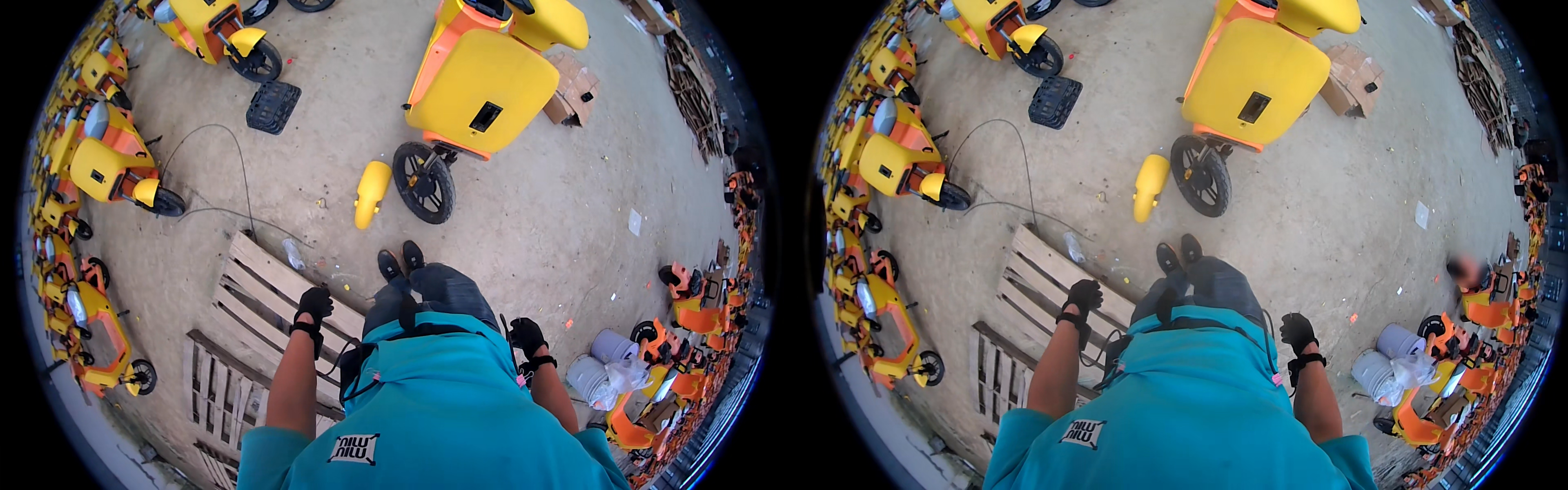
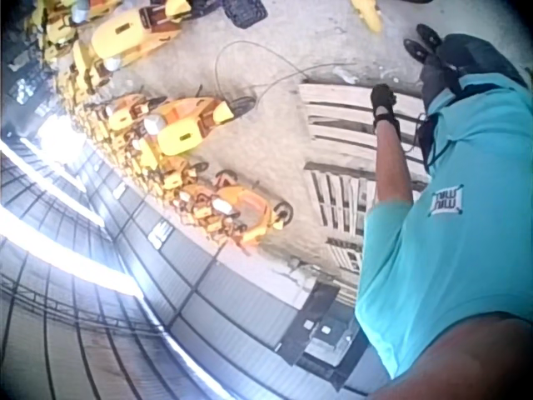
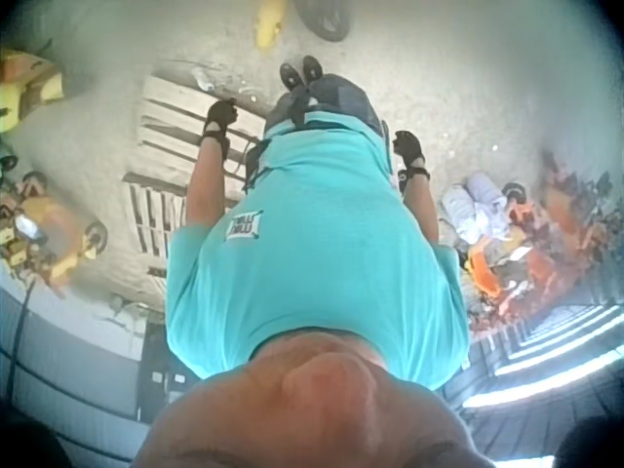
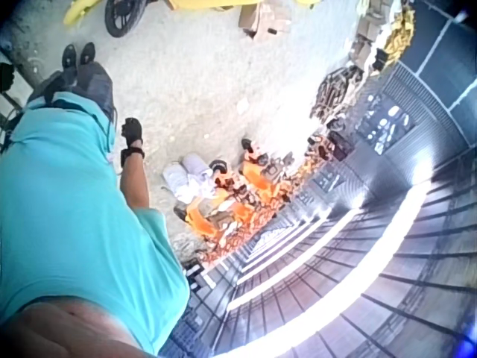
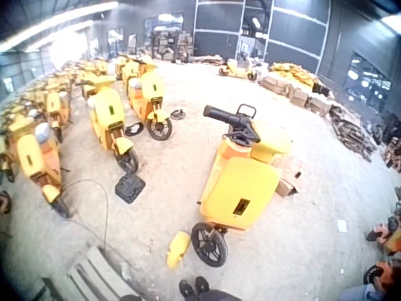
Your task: The person unscrews fasteners from a scooter panel, picks up a yellow front fender, and fits it onto the front wheel fork using a screwdriver.
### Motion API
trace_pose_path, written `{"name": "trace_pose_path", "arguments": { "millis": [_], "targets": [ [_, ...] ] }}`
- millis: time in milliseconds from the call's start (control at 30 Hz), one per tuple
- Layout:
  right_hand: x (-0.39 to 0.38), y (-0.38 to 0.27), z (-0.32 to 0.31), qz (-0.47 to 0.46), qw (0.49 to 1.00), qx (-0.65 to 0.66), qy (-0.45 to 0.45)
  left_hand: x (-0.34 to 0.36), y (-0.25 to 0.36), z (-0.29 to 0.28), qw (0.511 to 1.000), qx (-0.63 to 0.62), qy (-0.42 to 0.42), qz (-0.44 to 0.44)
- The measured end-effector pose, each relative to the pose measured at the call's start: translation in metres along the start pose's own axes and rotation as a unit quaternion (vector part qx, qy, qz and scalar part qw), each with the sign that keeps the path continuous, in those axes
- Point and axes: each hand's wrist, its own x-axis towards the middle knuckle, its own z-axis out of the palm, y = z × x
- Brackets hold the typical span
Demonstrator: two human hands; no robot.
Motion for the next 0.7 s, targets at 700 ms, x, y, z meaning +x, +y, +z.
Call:
{"name": "trace_pose_path", "arguments": {
  "millis": [700],
  "targets": [
    [0.096,-0.121,-0.081,-0.060,0.987,-0.110,-0.105,-0.037,0.001,0.113,0.995,0.022,0.094,0.008]
  ]
}}
